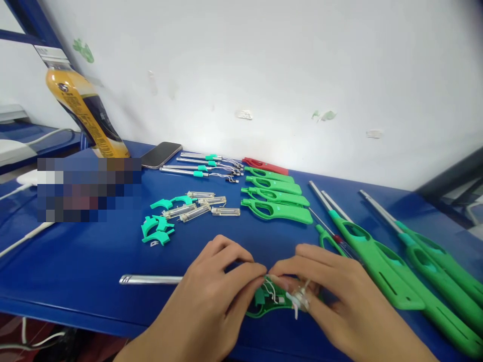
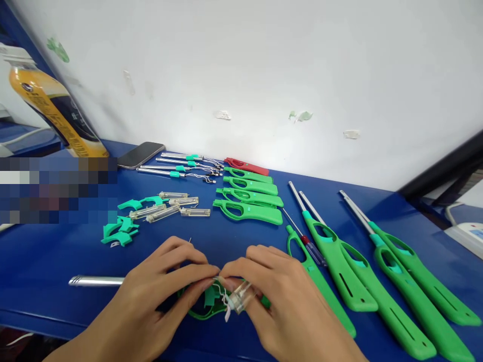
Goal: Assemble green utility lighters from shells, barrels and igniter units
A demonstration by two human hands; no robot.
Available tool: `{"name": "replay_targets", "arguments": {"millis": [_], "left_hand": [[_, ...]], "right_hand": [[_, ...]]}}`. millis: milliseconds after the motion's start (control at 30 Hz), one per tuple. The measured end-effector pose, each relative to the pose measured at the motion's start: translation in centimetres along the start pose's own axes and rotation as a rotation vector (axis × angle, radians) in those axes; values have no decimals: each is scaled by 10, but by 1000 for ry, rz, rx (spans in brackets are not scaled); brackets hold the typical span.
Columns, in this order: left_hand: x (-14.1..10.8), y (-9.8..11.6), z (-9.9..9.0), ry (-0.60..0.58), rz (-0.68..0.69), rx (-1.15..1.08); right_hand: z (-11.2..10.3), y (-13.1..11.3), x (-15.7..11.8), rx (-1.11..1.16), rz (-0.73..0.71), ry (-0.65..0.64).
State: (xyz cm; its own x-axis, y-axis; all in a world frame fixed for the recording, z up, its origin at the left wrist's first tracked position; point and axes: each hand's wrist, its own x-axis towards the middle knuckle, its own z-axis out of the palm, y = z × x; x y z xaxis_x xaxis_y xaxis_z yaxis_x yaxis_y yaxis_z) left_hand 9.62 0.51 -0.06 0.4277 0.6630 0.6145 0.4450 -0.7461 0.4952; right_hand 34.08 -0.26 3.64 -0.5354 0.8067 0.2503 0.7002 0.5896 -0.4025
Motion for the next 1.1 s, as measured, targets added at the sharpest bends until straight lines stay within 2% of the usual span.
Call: {"name": "replay_targets", "arguments": {"millis": [67, 167, 267, 400, 533, 833, 1100], "left_hand": [[-1, -1, 1, 3, 9, 11], [-2, -3, 2, 9, 24, 32], [-2, -3, 1, 11, 28, 40], [-1, -2, 0, 24, 33, 43], [0, 1, 0, 32, 52, 43], [1, 1, 1, 37, 60, 38], [2, 2, -2, 13, 67, 60]], "right_hand": [[2, 2, -7, -46, 33, -9], [8, 7, -22, -142, 129, 92], [9, 10, -27, -171, 142, 151], [4, 4, -13, -99, 122, 146], [2, -2, -3, -1, 68, 90], [7, -4, -6, 34, 91, 65], [9, -7, -6, 18, 76, 108]]}}
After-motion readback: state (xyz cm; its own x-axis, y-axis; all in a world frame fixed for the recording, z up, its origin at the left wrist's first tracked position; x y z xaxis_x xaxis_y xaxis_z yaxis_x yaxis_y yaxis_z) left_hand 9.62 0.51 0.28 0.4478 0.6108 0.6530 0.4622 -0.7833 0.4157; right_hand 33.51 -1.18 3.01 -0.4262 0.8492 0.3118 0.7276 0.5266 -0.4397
